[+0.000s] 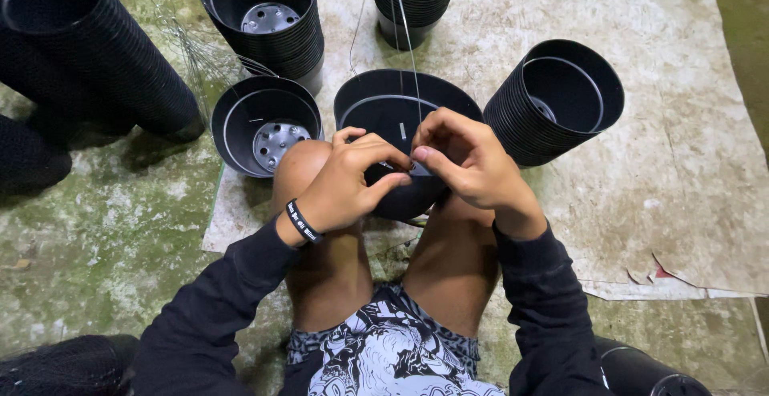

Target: The person bends metal wires into loops and inserts them through holes in the sides of black plastic planters to create hanging loops. The person repeats this process for multiple planters, stacking completed ones aside.

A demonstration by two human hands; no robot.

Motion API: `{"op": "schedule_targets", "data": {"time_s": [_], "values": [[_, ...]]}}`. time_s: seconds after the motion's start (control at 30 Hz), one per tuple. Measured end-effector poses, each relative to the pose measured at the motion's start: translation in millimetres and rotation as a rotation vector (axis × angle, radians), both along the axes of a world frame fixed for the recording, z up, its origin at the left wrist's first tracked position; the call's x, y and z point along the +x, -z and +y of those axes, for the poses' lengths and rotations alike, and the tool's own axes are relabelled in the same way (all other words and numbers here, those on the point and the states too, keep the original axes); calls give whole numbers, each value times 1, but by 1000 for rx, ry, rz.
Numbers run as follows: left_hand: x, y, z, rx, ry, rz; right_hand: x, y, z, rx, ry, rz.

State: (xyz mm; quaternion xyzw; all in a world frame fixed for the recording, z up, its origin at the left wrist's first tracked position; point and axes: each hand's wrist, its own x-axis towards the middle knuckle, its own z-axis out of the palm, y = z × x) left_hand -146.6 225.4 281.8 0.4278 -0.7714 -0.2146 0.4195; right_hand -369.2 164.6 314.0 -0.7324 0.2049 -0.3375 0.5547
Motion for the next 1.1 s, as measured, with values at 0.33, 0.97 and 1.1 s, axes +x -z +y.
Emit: {"op": "schedule_targets", "data": {"time_s": [0.33,0.97,1.1], "values": [[-10,-6,3,21,-70,103,-3,-6,3,-47,84,-42],[-13,-8,3,-292,-90,161,19,-36,-11,42,97,-45],[-6,-7,0,-377,-23,106,22,-34,-14,57,86,-28]]}}
